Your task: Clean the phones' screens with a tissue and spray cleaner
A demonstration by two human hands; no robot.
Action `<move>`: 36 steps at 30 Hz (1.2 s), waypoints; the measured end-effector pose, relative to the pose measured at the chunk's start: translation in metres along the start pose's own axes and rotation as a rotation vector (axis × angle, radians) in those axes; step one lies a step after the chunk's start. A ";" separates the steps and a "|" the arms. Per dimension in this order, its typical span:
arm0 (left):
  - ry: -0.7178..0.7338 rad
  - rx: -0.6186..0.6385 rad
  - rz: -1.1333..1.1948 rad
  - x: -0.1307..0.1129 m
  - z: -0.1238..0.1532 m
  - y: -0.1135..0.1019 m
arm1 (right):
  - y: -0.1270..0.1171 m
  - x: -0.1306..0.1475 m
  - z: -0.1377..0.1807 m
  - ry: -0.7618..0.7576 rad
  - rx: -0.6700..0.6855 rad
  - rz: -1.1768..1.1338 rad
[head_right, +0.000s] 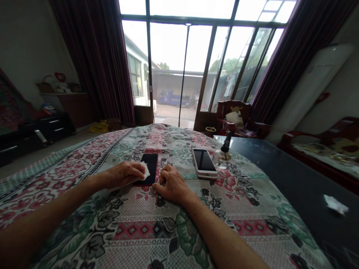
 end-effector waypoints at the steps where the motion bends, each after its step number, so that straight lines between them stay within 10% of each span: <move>1: -0.025 -0.010 -0.012 0.005 0.004 -0.002 | 0.000 0.000 0.000 0.003 -0.001 0.001; 36: -0.043 0.035 -0.007 -0.005 -0.003 -0.002 | 0.001 -0.001 -0.001 -0.025 0.016 0.010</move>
Point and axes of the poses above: each hand's wrist, its own z-axis away from the middle knuckle, its own y-axis out of the palm, x = y × z, the point moved 2 cm from there along -z, towards the middle knuckle, and after that the axes turned 4 degrees about y, right-handed, at the moved point
